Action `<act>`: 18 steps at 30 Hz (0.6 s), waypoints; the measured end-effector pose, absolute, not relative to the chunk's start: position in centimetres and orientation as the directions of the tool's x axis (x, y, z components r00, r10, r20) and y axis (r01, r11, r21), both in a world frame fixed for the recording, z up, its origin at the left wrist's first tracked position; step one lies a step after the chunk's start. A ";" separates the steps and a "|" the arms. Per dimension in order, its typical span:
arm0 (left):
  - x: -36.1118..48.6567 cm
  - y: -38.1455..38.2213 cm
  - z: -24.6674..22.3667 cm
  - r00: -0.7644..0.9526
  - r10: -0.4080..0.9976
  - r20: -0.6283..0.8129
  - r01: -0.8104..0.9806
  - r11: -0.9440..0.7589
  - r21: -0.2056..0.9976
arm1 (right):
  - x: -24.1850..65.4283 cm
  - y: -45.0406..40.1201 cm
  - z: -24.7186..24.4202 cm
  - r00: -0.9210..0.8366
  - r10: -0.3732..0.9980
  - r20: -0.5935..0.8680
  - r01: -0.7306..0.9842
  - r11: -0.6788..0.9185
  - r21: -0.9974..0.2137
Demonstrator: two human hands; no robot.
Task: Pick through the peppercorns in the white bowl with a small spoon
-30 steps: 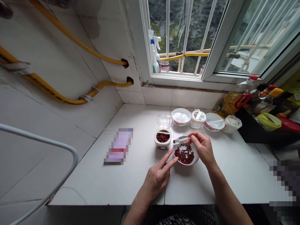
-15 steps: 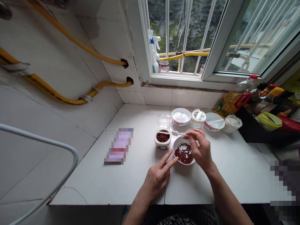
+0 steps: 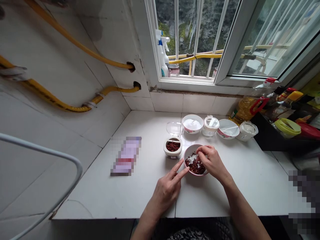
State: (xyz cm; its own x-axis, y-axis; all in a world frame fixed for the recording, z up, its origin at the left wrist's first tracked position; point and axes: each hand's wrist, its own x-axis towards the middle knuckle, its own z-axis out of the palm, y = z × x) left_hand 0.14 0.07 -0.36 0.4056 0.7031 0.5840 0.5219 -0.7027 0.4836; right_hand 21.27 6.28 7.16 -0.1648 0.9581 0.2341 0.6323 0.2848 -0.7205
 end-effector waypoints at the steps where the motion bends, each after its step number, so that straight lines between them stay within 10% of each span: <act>1: 0.1 0.1 -0.4 0.406 0.704 0.583 0.522 -0.702 0.485 | 21.4 6.3 7.4 -0.144 0.967 0.210 0.601 0.255 -0.758; 8: 0.1 0.0 -0.2 0.410 0.710 0.572 0.524 -0.697 0.490 | 22.3 6.4 8.2 -0.034 0.998 0.061 0.373 0.070 -0.925; 18: 0.1 0.0 -0.3 0.408 0.707 0.578 0.520 -0.700 0.489 | 22.0 6.6 7.6 -0.028 0.976 0.217 0.593 0.191 -0.782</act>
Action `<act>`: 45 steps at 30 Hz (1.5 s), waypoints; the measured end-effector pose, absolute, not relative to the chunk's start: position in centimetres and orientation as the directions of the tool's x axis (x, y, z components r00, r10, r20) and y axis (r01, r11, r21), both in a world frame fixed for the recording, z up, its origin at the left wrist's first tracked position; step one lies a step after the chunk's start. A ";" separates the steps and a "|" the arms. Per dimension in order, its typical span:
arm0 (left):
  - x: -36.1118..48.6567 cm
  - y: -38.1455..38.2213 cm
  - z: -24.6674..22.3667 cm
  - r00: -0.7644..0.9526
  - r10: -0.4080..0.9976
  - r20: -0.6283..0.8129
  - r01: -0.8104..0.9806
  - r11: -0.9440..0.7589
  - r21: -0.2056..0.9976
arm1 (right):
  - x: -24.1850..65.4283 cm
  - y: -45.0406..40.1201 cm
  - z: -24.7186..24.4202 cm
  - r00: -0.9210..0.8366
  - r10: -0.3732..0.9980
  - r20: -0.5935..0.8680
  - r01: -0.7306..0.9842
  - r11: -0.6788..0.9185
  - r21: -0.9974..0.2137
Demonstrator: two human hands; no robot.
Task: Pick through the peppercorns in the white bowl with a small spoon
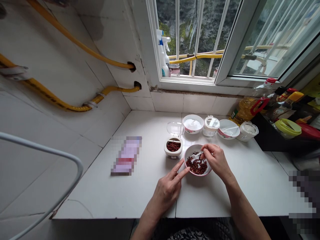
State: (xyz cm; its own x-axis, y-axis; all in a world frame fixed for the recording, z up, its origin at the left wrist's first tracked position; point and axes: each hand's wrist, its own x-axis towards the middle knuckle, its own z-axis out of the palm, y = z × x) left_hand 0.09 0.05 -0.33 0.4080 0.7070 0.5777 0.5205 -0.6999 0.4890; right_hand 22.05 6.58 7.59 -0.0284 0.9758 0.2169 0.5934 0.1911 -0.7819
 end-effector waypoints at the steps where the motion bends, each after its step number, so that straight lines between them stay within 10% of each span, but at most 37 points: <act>1: 0.1 0.1 -0.4 0.408 0.708 0.577 0.522 -0.699 0.489 | 22.0 6.6 7.5 -0.026 0.974 0.223 0.606 0.193 -0.772; 45: 0.1 0.1 -0.2 0.412 0.704 0.579 0.532 -0.702 0.475 | 22.3 6.5 8.1 0.000 0.996 0.086 0.450 0.076 -0.890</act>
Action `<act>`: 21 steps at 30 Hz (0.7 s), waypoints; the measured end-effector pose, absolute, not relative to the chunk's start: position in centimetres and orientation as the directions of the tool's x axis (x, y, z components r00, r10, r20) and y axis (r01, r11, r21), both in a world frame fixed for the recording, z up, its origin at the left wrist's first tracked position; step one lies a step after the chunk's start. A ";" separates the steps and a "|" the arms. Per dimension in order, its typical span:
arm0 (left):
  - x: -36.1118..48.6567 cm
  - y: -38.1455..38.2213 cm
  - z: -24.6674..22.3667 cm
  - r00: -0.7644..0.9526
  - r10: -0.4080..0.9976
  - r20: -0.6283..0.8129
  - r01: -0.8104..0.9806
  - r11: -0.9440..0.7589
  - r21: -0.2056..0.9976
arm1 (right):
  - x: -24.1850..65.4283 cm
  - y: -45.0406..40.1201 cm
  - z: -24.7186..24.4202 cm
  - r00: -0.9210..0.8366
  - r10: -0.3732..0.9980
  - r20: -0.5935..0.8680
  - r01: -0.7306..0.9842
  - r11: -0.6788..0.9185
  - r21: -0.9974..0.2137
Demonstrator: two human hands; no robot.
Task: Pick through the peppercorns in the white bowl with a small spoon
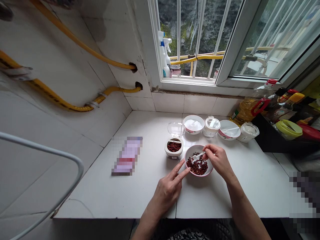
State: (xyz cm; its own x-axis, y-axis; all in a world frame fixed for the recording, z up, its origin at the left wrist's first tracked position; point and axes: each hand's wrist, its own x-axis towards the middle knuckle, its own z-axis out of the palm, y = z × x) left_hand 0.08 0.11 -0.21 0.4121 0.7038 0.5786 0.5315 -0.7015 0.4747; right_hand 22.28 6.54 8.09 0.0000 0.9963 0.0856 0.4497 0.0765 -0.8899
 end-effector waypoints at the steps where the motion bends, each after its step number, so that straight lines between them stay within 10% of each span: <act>1: 0.1 0.1 -0.2 0.411 0.704 0.579 0.531 -0.701 0.475 | 22.3 6.6 8.1 0.003 0.995 0.103 0.468 0.090 -0.879; 21: 0.1 0.0 0.0 0.417 0.709 0.569 0.535 -0.697 0.477 | 22.9 6.9 7.8 -0.001 1.000 -0.002 0.342 -0.001 -0.940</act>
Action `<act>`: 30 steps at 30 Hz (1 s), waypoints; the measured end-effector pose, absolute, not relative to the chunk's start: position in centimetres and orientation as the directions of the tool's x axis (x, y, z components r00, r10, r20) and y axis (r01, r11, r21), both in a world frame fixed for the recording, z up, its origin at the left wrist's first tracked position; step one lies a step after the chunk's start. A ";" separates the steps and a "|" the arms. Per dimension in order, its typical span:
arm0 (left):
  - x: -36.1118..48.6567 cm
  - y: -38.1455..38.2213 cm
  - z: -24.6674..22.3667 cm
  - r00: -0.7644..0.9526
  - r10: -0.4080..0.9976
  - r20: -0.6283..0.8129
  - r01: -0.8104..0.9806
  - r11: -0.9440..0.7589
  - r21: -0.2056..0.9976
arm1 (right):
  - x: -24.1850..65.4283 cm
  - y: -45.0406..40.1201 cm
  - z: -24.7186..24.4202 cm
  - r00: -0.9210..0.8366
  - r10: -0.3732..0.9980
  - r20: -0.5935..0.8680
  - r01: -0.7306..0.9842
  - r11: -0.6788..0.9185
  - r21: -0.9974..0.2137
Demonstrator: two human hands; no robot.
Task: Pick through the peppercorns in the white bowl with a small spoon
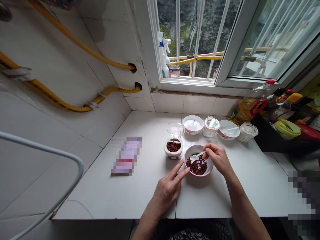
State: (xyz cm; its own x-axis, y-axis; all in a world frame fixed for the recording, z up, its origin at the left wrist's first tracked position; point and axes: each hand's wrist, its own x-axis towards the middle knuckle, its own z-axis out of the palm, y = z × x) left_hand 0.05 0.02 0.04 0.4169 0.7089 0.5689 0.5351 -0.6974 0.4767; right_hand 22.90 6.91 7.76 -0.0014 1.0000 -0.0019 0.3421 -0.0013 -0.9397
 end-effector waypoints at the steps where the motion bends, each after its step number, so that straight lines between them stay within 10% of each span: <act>1: 0.1 0.0 0.1 0.416 0.710 0.568 0.538 -0.696 0.476 | 22.9 6.9 7.8 -0.003 1.000 -0.003 0.340 -0.002 -0.940; 9: 0.1 0.0 -0.1 0.411 0.710 0.572 0.543 -0.695 0.472 | 22.0 6.6 6.8 -0.123 0.966 0.227 0.655 0.251 -0.713; 21: 0.1 0.1 -0.1 0.407 0.713 0.571 0.524 -0.695 0.493 | 22.9 6.6 8.0 -0.083 0.997 -0.004 0.333 0.024 -0.943; 30: 0.0 0.1 -0.3 0.412 0.705 0.578 0.520 -0.703 0.486 | 22.3 6.3 7.6 -0.181 0.973 0.142 0.608 0.224 -0.761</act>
